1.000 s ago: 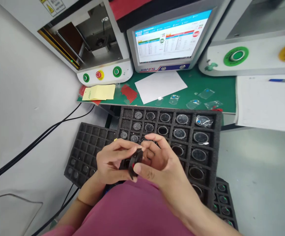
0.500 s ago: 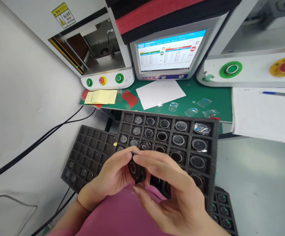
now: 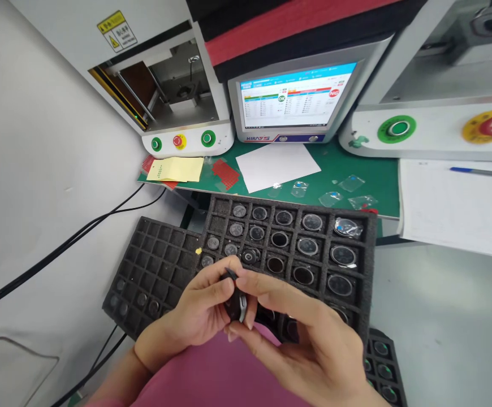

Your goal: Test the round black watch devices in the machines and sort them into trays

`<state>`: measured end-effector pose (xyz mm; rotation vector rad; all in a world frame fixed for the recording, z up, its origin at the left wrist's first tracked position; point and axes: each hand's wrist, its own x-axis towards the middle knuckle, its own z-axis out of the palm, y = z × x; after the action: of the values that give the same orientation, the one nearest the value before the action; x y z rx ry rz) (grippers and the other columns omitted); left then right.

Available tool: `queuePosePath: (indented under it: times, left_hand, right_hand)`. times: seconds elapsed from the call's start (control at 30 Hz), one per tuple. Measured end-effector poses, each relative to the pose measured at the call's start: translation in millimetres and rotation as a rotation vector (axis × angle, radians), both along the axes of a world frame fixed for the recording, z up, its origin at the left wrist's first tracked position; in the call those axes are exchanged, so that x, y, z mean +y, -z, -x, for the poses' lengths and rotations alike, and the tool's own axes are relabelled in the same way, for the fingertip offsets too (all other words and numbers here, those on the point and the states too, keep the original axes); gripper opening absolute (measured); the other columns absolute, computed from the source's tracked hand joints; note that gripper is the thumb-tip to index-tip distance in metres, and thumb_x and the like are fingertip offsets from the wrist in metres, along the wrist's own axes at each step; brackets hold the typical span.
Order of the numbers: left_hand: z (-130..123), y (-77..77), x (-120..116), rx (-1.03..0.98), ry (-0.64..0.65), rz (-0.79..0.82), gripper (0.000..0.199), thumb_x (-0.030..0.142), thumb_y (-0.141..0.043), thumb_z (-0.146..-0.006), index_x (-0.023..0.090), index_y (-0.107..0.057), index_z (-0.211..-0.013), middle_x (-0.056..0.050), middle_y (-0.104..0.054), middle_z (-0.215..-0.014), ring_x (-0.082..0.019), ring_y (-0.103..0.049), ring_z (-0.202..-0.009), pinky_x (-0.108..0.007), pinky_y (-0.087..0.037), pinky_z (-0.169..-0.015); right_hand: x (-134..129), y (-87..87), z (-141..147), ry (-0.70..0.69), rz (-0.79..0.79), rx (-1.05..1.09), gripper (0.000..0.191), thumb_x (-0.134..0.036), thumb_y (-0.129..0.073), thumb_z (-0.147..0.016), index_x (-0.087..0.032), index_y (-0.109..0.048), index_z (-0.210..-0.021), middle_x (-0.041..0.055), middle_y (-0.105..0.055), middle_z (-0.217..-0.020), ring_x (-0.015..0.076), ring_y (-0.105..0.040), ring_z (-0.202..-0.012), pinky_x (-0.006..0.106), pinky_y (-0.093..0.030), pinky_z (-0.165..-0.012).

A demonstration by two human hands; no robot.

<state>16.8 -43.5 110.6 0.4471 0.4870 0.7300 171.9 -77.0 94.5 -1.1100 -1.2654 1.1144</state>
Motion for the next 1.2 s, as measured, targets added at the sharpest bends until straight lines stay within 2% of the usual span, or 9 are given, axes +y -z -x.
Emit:
queuePosePath:
  times: [0.17,0.23,0.4,0.57,0.7,0.83,0.97,1.1,1.2]
  left_hand:
    - [-4,-5.4,0,-0.021,-0.024,0.018,0.033,0.044,-0.068,-0.084,0.015,-0.051,-0.085,-0.003,-0.064,-0.064,-0.01,-0.059,-0.053,-0.018,-0.044,-0.051]
    - [-5,-6.5,0,0.004,-0.036,0.015,0.035,0.045,-0.069,-0.083,0.015,-0.052,-0.084,-0.003,-0.064,-0.064,-0.011,-0.06,-0.055,-0.018,-0.044,-0.053]
    - [-5,-2.7,-2,0.06,-0.021,0.038,0.043,0.053,-0.072,-0.077,0.014,-0.054,-0.082,-0.002,-0.062,-0.059,-0.012,-0.058,-0.052,-0.02,-0.044,-0.052]
    - [-3,2.0,-1,0.119,0.041,0.058,0.053,0.061,-0.071,-0.073,0.009,-0.062,-0.067,-0.003,-0.057,-0.05,-0.011,-0.052,-0.046,-0.021,-0.04,-0.049]
    - [-3,-0.7,-1,0.178,0.02,0.042,0.056,0.063,-0.068,-0.072,0.008,-0.063,-0.059,-0.006,-0.057,-0.051,-0.012,-0.052,-0.049,-0.021,-0.036,-0.048]
    - [-5,-3.5,-7,0.19,-0.055,-0.006,0.057,0.065,-0.065,-0.075,0.011,-0.057,-0.058,-0.003,-0.052,-0.051,-0.01,-0.049,-0.05,-0.021,-0.035,-0.049]
    - [-8,-0.8,-18,0.126,-0.087,-0.043,0.053,0.063,-0.063,-0.079,0.013,-0.052,-0.066,-0.001,-0.049,-0.05,-0.009,-0.045,-0.045,-0.019,-0.032,-0.044]
    - [-9,4.7,-29,-0.021,-0.054,-0.055,0.047,0.06,-0.06,-0.083,0.014,-0.054,-0.075,0.0,-0.051,-0.051,-0.008,-0.044,-0.041,-0.017,-0.031,-0.038]
    - [-8,8.3,-33,-0.146,-0.017,-0.088,0.045,0.057,-0.058,-0.085,0.013,-0.057,-0.077,-0.001,-0.054,-0.051,-0.008,-0.045,-0.037,-0.016,-0.03,-0.035]
  right_hand:
    - [6,2.3,4,-0.048,-0.286,0.122,0.078,-0.018,-0.085,-0.066,-0.041,-0.051,-0.133,0.0021,-0.068,-0.122,0.0259,-0.068,-0.107,0.043,-0.06,-0.09]
    - [7,3.8,4,-0.094,-0.318,0.1,0.083,-0.009,-0.08,-0.068,-0.043,-0.047,-0.136,0.0017,-0.065,-0.127,0.0253,-0.067,-0.11,0.042,-0.06,-0.09]
    - [8,6.5,6,-0.064,-0.306,0.074,0.077,-0.002,-0.07,-0.071,-0.047,-0.048,-0.13,0.0003,-0.071,-0.114,0.0253,-0.071,-0.1,0.044,-0.061,-0.087]
    - [13,8.3,10,-0.047,-0.389,0.13,0.079,-0.002,-0.068,-0.067,-0.041,-0.047,-0.133,0.0027,-0.069,-0.117,0.0257,-0.069,-0.103,0.045,-0.059,-0.088]
    - [14,11.9,11,-0.073,-0.346,0.179,0.072,-0.008,-0.071,-0.072,-0.039,-0.047,-0.132,0.0047,-0.071,-0.112,0.0271,-0.07,-0.099,0.048,-0.058,-0.09]
    - [11,15.8,15,-0.111,-0.325,0.207,0.07,-0.008,-0.072,-0.073,-0.04,-0.048,-0.13,0.0045,-0.07,-0.116,0.0277,-0.069,-0.105,0.049,-0.056,-0.095]
    - [5,14.2,23,-0.116,-0.355,0.285,0.06,-0.017,-0.073,-0.078,-0.036,-0.049,-0.13,0.0051,-0.07,-0.114,0.0258,-0.068,-0.106,0.052,-0.05,-0.102]
    - [0,7.3,28,-0.093,-0.363,0.339,0.043,-0.029,-0.068,-0.087,-0.036,-0.052,-0.126,0.0028,-0.072,-0.108,0.0212,-0.07,-0.101,0.047,-0.053,-0.1]
    - [-10,12.7,28,-0.067,-0.318,0.354,0.041,-0.034,-0.071,-0.084,-0.039,-0.054,-0.12,0.0022,-0.074,-0.102,0.0227,-0.072,-0.093,0.047,-0.056,-0.096]
